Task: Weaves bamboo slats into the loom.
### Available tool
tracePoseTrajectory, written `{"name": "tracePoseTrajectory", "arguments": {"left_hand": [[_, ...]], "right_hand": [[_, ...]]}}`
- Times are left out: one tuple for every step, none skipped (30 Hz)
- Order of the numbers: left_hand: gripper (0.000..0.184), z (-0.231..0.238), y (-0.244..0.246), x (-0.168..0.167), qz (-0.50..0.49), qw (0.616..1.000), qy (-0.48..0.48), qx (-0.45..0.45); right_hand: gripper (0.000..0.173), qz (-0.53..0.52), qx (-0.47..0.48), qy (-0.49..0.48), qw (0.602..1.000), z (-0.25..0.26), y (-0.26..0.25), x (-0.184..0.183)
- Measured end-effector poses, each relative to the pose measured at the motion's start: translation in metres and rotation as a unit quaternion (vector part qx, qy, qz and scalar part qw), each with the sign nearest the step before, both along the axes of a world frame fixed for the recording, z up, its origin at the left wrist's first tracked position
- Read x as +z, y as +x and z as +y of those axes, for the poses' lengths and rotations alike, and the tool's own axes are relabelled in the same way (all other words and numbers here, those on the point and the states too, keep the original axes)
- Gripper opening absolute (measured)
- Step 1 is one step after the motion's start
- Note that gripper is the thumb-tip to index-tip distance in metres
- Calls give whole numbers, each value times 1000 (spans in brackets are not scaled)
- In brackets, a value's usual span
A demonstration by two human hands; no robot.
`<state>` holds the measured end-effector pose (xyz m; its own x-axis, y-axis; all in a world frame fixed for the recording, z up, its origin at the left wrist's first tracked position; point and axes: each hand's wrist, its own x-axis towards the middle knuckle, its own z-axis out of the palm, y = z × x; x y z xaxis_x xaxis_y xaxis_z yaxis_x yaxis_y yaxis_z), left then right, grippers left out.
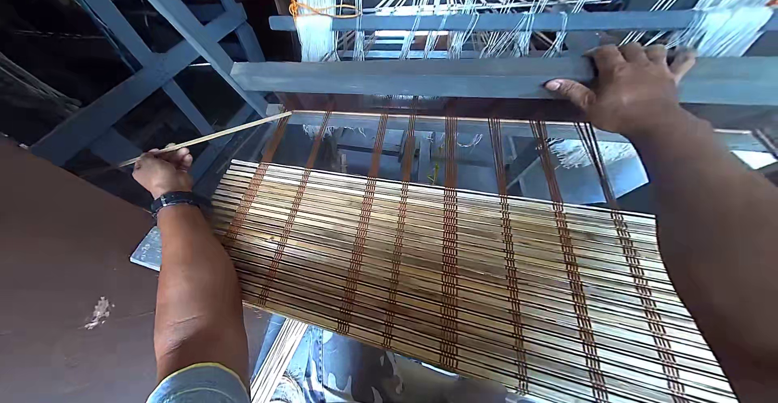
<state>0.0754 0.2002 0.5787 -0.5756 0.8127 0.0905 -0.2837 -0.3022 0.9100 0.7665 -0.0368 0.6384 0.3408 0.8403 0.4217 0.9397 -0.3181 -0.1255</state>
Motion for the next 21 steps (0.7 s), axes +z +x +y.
{"name": "tracePoseTrajectory", "arguments": {"left_hand": [[23,3,-3,2,-9,1000,-9,7],[22,7,-6,4,-15,1000,-16,15],[20,10,-9,5,-20,999,-22,23],[19,14,-11,6,-22,999,-26,31],[19,18,-13,6,-22,999,-29,38],[17,21,-14,5,-22,998,-31,41],[16,25,-14,3,-23,998,-32,42],[15,29,-15,-1,-26,998,-33,44],[16,31,-15,-5,-29,998,-35,46],[16,33,-15,-9,-34,998,-38,48],[16,34,-16,-13,-41,997,-39,47],[16,34,-17,-15,-48,997,-38,44],[17,34,-19,-15,-53,997,-35,42],[18,33,-20,-13,-56,997,-28,38],[20,32,-22,-11,-59,997,-22,36],[22,32,-23,-8,-62,997,-17,37],[23,32,-24,-7,-65,997,-14,36],[23,33,-24,-7,-69,997,-14,38],[23,35,-24,-7,-72,997,-14,39],[23,37,-24,-8,-73,996,-15,42],[23,38,-24,-9,-71,996,-18,44]], "right_hand": [[95,2,2,0,1000,-1,0,0],[94,2,3,0,1000,-2,-1,1],[92,5,4,-1,1000,-2,-3,1],[91,5,4,0,1000,-1,-4,2],[91,3,5,2,1000,-1,-6,2],[90,2,6,3,1000,0,-7,2],[89,1,5,5,1000,0,-8,1],[89,0,2,7,1000,-1,-9,0],[88,0,-2,11,1000,-2,-11,-1],[87,1,-9,18,1000,-3,-14,-2],[88,5,-21,25,999,-5,-20,-3],[87,7,-34,37,999,-7,-27,-5],[86,0,-50,50,997,-8,-34,-7],[81,-3,-63,68,996,-9,-47,-7],[74,-1,-74,86,994,-10,-62,-5],[67,5,-77,103,992,-9,-81,-3],[62,8,-70,116,991,-7,-100,-2],[57,3,-45,122,991,-4,-119,-2],[49,-3,-5,122,993,1,-137,-2],[41,0,46,118,992,9,-158,-1],[34,16,110,110,988,18,-180,0]]}}
